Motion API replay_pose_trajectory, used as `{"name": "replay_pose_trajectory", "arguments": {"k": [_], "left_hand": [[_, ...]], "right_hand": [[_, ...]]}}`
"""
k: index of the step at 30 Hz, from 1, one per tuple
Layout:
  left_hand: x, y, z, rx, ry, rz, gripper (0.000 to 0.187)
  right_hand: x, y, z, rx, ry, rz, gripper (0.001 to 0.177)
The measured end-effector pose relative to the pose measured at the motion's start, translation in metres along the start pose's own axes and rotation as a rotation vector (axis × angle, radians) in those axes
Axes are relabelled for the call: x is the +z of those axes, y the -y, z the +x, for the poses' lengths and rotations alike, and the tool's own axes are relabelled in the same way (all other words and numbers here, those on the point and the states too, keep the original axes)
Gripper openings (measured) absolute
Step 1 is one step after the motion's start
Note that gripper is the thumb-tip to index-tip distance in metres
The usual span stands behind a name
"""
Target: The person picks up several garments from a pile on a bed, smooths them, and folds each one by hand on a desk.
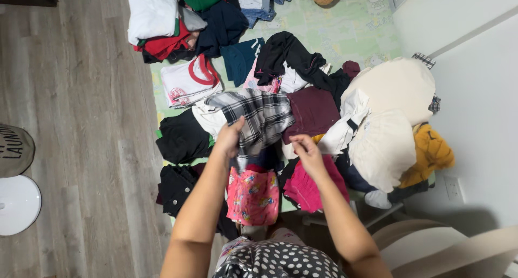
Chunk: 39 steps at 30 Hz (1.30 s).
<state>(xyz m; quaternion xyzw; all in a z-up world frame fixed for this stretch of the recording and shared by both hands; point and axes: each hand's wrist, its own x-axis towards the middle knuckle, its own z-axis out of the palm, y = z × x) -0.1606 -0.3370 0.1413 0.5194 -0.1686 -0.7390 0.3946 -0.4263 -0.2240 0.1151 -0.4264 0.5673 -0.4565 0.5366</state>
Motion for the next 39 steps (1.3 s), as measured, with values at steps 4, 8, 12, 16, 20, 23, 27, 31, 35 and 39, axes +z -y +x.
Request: {"name": "replay_pose_trajectory", "arguments": {"k": [4, 8, 12, 16, 20, 23, 27, 31, 35, 39], "left_hand": [[-0.013, -0.054, -0.061, -0.079, 0.018, -0.006, 0.032], [-0.025, -0.082, -0.113, -0.056, 0.206, 0.056, 0.034], [-0.035, -0.099, -0.154, -0.116, 0.302, 0.208, 0.040], [-0.037, -0.106, -0.190, -0.176, 0.489, 0.453, 0.043], [-0.025, -0.100, -0.214, -0.147, 0.794, 0.499, 0.040], [-0.008, -0.091, -0.235, -0.075, 0.885, 0.816, 0.043], [-0.007, -0.100, -0.265, 0.031, 1.135, 0.870, 0.044], [0.011, -0.076, -0.295, 0.453, 1.294, 1.379, 0.038], [0.053, -0.049, -0.323, 0.347, 1.371, 1.026, 0.016], [0.102, -0.012, -0.360, 0.404, 1.404, 0.923, 0.009]], "right_hand": [[0.018, 0.017, -0.009, -0.061, -0.037, 0.042, 0.021], [0.061, 0.043, -0.035, 0.004, -0.066, 0.057, 0.034], [0.109, 0.048, -0.072, 0.225, -0.046, 0.472, 0.057], [0.133, 0.067, -0.103, -0.115, -0.164, 0.145, 0.072], [0.108, 0.143, -0.134, -0.490, -0.039, -0.051, 0.081], [0.098, 0.179, -0.161, -0.275, 0.119, 0.100, 0.070], [0.093, 0.199, -0.235, -0.146, -0.108, 0.492, 0.052], [0.071, 0.209, -0.334, -0.319, -0.430, 0.598, 0.046], [0.041, 0.192, -0.435, -0.447, -0.656, 0.489, 0.042], [0.007, 0.170, -0.530, -0.462, -0.845, 0.378, 0.033]]}}
